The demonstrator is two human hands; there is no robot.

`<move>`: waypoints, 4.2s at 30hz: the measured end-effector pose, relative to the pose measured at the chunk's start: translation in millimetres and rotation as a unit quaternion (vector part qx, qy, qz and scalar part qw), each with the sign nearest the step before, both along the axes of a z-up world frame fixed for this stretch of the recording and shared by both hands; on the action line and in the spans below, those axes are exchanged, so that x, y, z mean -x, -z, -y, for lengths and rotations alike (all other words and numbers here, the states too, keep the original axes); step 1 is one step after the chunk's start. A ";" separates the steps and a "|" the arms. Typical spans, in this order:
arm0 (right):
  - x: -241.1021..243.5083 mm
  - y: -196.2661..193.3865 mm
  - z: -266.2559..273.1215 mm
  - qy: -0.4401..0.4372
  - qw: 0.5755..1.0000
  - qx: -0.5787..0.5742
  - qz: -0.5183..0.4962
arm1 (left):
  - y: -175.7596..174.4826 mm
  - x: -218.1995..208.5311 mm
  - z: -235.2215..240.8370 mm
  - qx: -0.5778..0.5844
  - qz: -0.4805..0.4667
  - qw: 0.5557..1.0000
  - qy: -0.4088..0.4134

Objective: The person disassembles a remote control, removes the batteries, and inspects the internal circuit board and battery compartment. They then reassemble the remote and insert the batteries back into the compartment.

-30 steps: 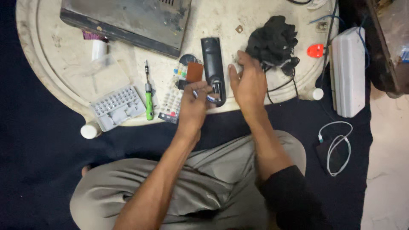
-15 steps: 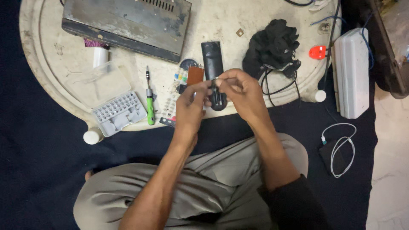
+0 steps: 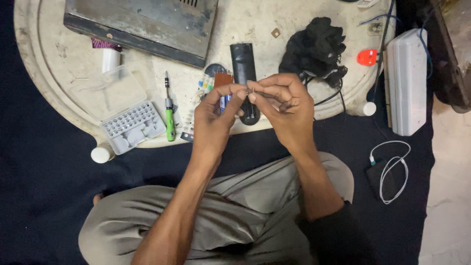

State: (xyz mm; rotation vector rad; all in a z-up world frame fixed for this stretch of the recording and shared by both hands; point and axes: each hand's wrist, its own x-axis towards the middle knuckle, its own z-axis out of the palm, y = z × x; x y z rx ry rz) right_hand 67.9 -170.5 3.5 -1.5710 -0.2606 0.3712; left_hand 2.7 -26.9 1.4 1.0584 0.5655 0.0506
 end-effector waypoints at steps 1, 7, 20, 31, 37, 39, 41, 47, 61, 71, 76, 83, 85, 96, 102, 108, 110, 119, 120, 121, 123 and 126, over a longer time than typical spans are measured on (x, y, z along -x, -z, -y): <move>0.2 -0.7 0.7 -0.001 1.000 0.004 0.003 | -0.7 -0.9 -0.2 -0.002 0.000 1.000 -0.004; 1.6 -2.3 -3.2 -0.002 0.998 0.026 0.051 | -11.3 -1.8 -5.2 -0.003 -0.058 0.998 0.007; -1.7 2.7 -11.4 -0.023 0.996 0.065 -0.049 | 0.8 4.9 -5.0 -0.078 0.039 0.996 -0.036; 16.9 18.5 -18.4 -0.048 0.874 0.419 0.240 | 7.2 2.7 -2.4 0.000 -0.050 0.997 -0.056; 14.9 30.6 -23.6 -0.026 0.881 0.430 0.198 | 4.1 3.6 -4.0 -0.031 -0.052 0.997 -0.051; 12.0 33.3 -23.3 0.002 0.888 0.416 0.195 | 3.7 3.5 -4.9 -0.031 -0.051 0.997 -0.057; 5.5 32.0 -19.4 0.015 0.954 0.299 0.020 | 1.7 5.9 -6.8 -0.038 -0.052 0.996 -0.061; -16.8 14.7 -2.9 0.033 0.921 -0.156 -0.355 | -7.5 3.1 -12.2 0.024 -0.070 0.994 -0.079; -13.1 -12.6 -9.7 -0.075 0.906 -0.295 -0.294 | -23.8 0.9 -15.6 0.072 -0.002 0.995 -0.065; -10.9 -3.8 -11.5 -0.089 0.898 -0.331 -0.277 | -26.4 1.0 -15.5 0.063 -0.019 0.997 -0.047; -9.9 -7.9 -10.2 -0.080 0.889 -0.341 -0.296 | -24.7 0.5 -14.1 0.076 -0.001 0.996 -0.051; -12.0 -6.2 -7.1 -0.089 0.875 -0.356 -0.315 | -25.9 5.3 -13.4 0.019 0.030 0.998 -0.054; -11.7 -5.0 -3.8 -0.097 0.875 -0.362 -0.305 | -26.8 5.0 -12.3 0.026 0.048 0.997 -0.057; -12.7 0.5 -0.5 -0.122 0.876 -0.372 -0.281 | -33.9 8.0 -16.0 -0.018 0.083 0.996 0.001; -11.3 -1.5 1.0 -0.123 0.875 -0.381 -0.271 | -37.2 7.9 -18.8 -0.054 0.103 0.993 0.013; -14.1 3.2 3.2 -0.151 0.890 -0.370 -0.220 | -31.5 10.1 -17.3 -0.007 0.095 0.995 0.005; -12.6 1.8 4.0 -0.141 0.888 -0.374 -0.228 | -30.8 9.5 -16.7 0.003 0.098 0.995 0.000; -13.4 -1.0 2.0 -0.146 0.890 -0.370 -0.222 | -37.9 9.7 -17.0 -0.065 0.093 0.994 0.005; -13.1 -0.9 1.9 -0.139 0.891 -0.370 -0.224 | -38.0 10.2 -16.6 -0.069 0.090 0.994 0.006; -13.3 -0.7 1.7 -0.144 0.887 -0.375 -0.228 | -37.9 10.8 -16.6 -0.065 0.092 0.994 0.003; -15.4 0.0 1.2 -0.155 0.879 -0.386 -0.234 | -36.9 10.4 -17.0 -0.056 0.098 0.994 -0.003; -14.7 0.7 2.0 -0.148 0.877 -0.391 -0.236 | -35.9 10.3 -16.6 -0.044 0.104 0.994 -0.010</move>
